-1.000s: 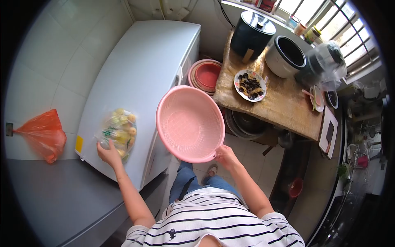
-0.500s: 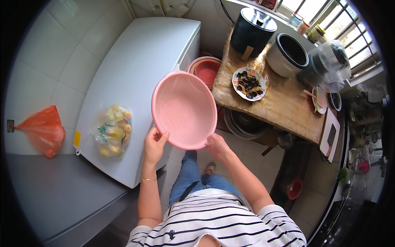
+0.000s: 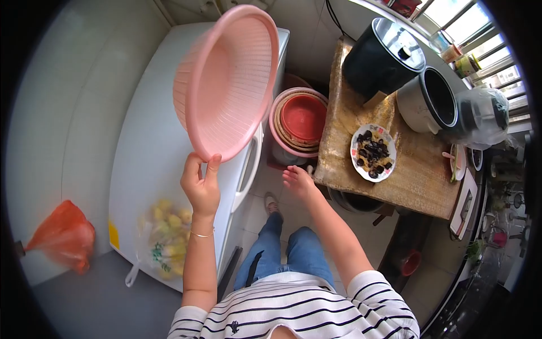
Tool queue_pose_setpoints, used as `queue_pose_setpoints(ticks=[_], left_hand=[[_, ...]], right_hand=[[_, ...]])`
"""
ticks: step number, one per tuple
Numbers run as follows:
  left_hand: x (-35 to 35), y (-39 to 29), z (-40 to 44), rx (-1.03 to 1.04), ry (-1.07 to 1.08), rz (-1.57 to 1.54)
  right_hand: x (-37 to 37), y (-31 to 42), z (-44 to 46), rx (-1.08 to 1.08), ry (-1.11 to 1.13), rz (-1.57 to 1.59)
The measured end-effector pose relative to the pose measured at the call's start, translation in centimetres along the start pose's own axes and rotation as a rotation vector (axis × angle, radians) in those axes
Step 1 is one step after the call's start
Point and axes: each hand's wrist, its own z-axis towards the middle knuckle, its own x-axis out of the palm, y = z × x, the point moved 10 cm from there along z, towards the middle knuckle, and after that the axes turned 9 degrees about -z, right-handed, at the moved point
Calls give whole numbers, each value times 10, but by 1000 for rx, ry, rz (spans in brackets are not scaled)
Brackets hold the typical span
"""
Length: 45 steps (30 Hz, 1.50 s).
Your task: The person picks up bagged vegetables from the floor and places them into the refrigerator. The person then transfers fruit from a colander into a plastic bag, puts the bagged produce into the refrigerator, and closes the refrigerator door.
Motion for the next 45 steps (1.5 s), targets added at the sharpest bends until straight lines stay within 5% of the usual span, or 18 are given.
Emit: queue_pose_setpoints(ticks=[10,22,34,45], left_hand=[[29,61,36,4,9,-135],[33,91,55,-80,-21,-202],[45,95,68,-24,25,-108],[22,80,85,173,-38,132]], right_hand=[[-18,18,163,-97,-316,692],[-50,39,169,201,-544,548],[-13,70,108,-163,-283,550],[42,109,-1,-211,-6,553]])
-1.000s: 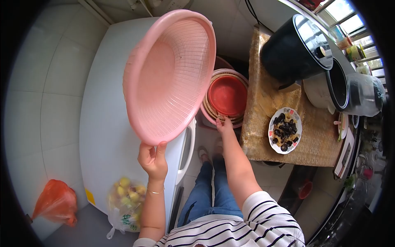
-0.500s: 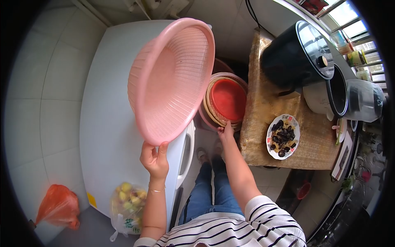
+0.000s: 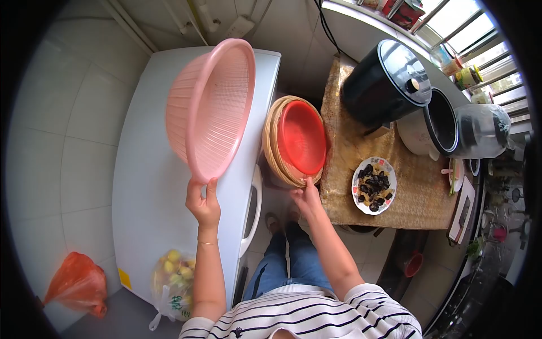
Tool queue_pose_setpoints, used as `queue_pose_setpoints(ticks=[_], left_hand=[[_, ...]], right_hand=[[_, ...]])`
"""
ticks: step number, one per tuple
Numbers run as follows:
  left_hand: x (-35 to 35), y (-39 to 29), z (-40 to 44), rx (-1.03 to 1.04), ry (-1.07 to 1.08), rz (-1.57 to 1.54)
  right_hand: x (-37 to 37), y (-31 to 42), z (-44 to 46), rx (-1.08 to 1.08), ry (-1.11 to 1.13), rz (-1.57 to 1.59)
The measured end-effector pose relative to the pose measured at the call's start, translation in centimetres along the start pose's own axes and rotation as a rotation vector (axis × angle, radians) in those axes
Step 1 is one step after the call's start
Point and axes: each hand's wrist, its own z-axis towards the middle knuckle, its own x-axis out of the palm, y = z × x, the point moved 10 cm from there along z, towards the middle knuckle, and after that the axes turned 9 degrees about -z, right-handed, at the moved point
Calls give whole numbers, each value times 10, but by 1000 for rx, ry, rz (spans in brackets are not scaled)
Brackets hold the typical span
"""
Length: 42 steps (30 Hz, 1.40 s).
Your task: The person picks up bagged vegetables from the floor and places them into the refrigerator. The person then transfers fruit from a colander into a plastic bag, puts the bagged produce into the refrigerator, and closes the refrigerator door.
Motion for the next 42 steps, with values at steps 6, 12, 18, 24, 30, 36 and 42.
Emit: queue_pose_setpoints(ticks=[6,12,18,24,30,36,42], left_hand=[[9,0,-17,-2,-13,-10],[9,-4,-37,-29,-70,-14],[30,2,-70,-255,-88,-227],[103,-27,-102,-299,21,-134],[171,40,-144,-446,87,-202],[224,156,-193,-665,75,-317],[244,267,-224,-878,-13,-333]], right_hand=[[36,7,-39,69,163,-48],[66,18,-57,24,271,-201],[103,96,-112,-209,148,-456],[96,179,-124,-400,156,-436],[63,190,-115,-383,113,-458],[59,187,-121,-344,85,-513],[60,180,-113,-322,108,-514]])
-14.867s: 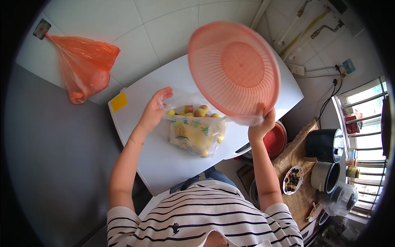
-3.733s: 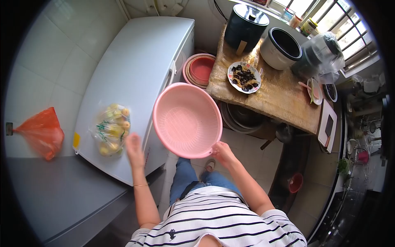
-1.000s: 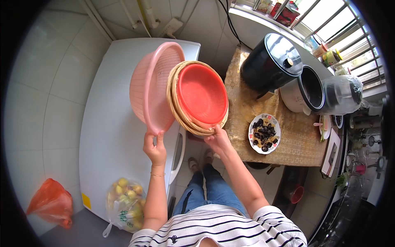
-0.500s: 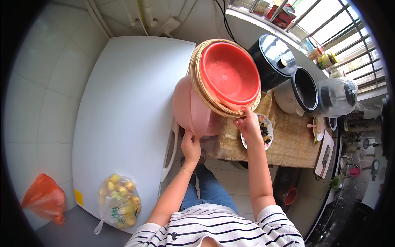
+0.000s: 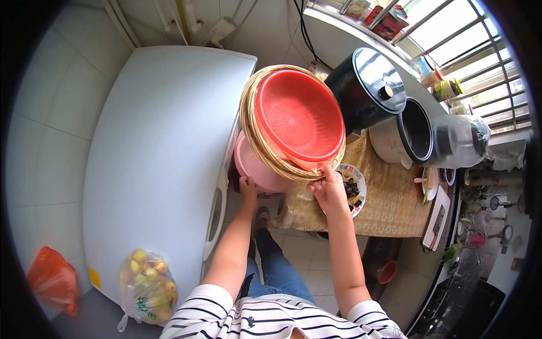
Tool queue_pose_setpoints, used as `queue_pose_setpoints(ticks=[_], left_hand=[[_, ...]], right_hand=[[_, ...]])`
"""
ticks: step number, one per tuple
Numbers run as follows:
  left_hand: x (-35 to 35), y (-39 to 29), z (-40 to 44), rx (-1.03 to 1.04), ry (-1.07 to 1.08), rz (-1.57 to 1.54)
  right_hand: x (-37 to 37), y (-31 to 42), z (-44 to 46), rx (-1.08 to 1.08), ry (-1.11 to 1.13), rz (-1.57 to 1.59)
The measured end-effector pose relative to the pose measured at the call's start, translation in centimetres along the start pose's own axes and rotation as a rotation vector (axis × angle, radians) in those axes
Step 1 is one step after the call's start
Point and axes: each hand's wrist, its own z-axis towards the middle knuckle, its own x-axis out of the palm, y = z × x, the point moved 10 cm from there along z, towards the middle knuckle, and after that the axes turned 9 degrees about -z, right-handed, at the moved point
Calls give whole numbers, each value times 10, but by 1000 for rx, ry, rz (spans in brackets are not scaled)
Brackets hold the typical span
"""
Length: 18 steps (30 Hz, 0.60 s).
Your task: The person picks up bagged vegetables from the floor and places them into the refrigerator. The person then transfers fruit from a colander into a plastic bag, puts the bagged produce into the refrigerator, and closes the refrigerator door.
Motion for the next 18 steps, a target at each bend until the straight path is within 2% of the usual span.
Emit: queue_pose_setpoints(ticks=[1,2,4,8,10,11,13,14,16,17,18], left_hand=[[-6,14,4,-93,-39,-84],[-13,17,6,-96,-45,-83],[-12,10,8,-95,125,207],[-16,-10,-22,-150,91,250],[-10,-45,-52,-297,92,-333],[-9,-78,-67,-293,92,-336],[-9,-163,-96,-101,116,-443],[-13,-198,-108,-14,136,-395],[-27,-236,-117,236,128,-228],[-35,-240,-112,242,128,-223],[-39,-251,-109,270,130,-62]], right_hand=[[2,-3,2,-5,13,5],[6,-5,4,-17,55,21],[13,-12,3,5,28,42],[21,-33,3,32,-2,56],[19,-56,6,42,-36,28],[21,-67,3,49,-45,13],[24,-98,0,116,8,51],[22,-110,-1,120,5,53],[30,-135,-3,200,51,87],[32,-142,-2,200,56,93],[36,-150,-3,232,73,142]])
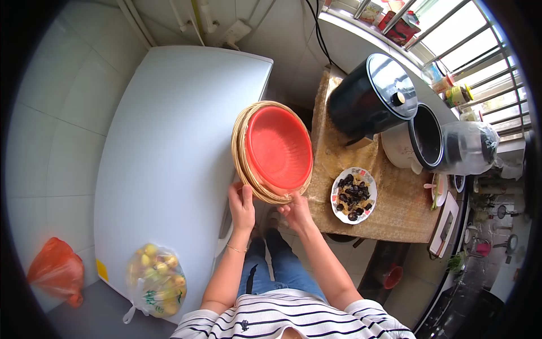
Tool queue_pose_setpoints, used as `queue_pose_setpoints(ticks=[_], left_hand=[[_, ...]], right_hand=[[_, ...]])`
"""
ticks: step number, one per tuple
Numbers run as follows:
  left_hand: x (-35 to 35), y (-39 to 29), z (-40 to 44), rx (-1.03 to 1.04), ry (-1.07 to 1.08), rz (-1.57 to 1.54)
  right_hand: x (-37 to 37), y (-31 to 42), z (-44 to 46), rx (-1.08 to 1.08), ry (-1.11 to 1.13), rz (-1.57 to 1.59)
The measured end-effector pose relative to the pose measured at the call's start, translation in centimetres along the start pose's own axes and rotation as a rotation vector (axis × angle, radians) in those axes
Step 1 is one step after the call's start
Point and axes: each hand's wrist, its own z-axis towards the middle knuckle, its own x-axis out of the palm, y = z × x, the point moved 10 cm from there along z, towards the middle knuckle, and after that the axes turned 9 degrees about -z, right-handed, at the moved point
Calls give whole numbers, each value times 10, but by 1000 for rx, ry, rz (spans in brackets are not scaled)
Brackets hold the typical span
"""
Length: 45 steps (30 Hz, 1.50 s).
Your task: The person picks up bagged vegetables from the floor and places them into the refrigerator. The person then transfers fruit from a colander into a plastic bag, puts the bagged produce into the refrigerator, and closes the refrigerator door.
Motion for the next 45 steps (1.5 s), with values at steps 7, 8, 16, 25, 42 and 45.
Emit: queue_pose_setpoints(ticks=[7,8,16,25,42,45], left_hand=[[24,-26,-1,135,79,643],[28,-21,-2,121,81,665],[36,73,34,-7,53,757],[19,222,61,-202,-32,436],[39,168,25,-327,177,471],[25,49,-6,-172,234,130]], right_hand=[[-11,-57,32,138,88,210],[-17,-64,37,154,60,242],[-66,-107,79,207,-298,202],[-56,-99,61,109,-299,-324],[-45,-87,11,157,-154,-203],[-40,-83,-1,156,-121,-219]])
